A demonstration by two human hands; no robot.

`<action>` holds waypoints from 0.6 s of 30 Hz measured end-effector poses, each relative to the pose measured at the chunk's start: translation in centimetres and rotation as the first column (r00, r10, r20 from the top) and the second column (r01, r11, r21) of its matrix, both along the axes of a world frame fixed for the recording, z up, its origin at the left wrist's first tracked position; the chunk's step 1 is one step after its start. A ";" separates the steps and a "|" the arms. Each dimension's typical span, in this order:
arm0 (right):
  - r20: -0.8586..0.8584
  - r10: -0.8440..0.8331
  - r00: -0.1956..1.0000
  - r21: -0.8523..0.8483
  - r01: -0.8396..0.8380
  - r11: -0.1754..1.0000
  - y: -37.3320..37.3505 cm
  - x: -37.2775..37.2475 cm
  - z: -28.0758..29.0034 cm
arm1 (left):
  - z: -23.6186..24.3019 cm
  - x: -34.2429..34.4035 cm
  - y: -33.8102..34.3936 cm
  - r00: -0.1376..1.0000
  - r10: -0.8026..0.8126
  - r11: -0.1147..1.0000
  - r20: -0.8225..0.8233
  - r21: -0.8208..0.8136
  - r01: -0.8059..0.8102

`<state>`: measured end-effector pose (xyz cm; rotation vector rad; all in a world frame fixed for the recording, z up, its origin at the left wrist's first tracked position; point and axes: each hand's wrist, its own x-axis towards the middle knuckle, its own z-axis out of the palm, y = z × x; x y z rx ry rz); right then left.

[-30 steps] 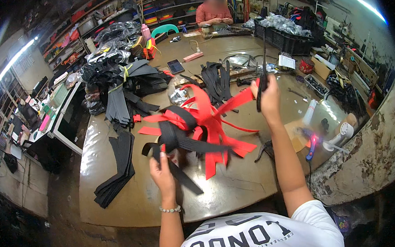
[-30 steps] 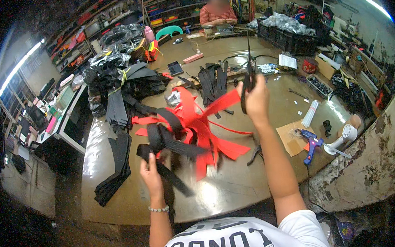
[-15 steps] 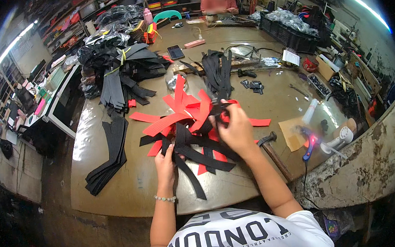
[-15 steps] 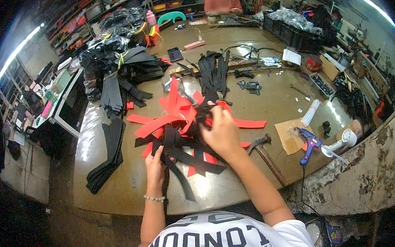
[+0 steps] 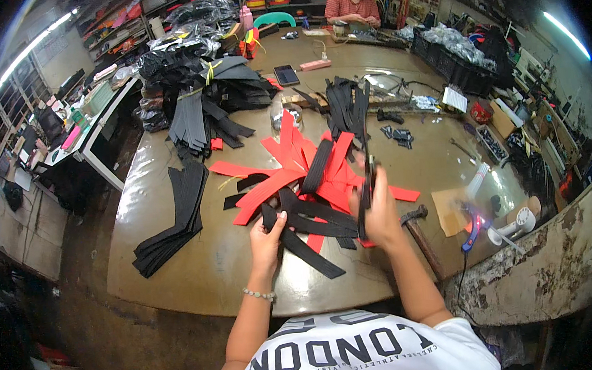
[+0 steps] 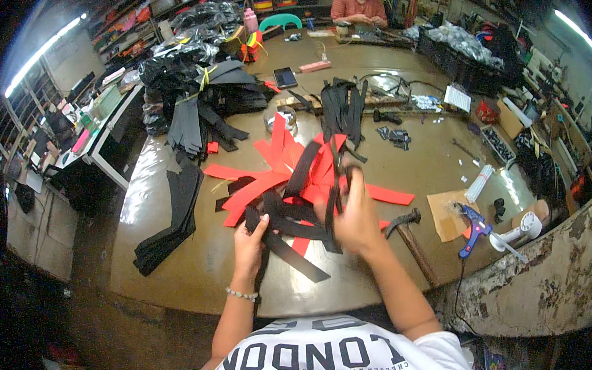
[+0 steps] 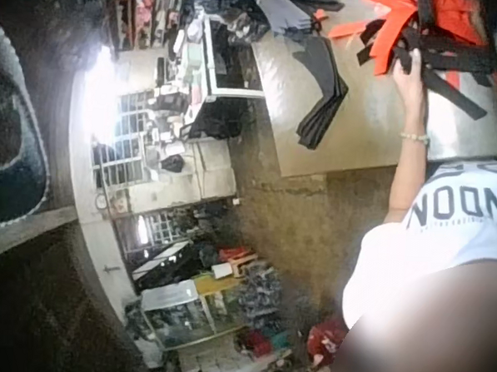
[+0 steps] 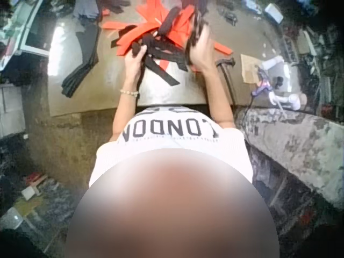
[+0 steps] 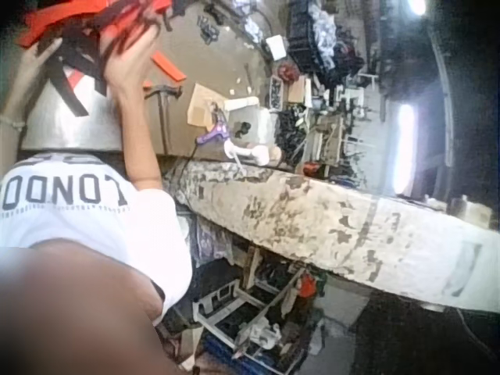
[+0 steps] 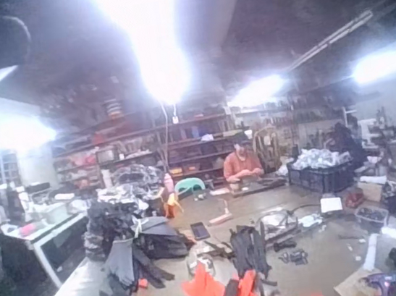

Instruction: The person cuts multiple red and black fabric strips into shorter pieces using scissors. They repeatedly pick up strips, cut them, and place the cut pieces on the table, then gather and stack the finished pieces.

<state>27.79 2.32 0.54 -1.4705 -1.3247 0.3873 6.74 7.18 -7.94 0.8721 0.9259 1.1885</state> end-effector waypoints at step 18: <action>0.385 0.234 0.893 -0.387 -0.074 0.919 -7.1 -3.3 -1.4 | 3.7 3.0 -3.0 0.892 0.131 0.982 0.432 0.067 -0.177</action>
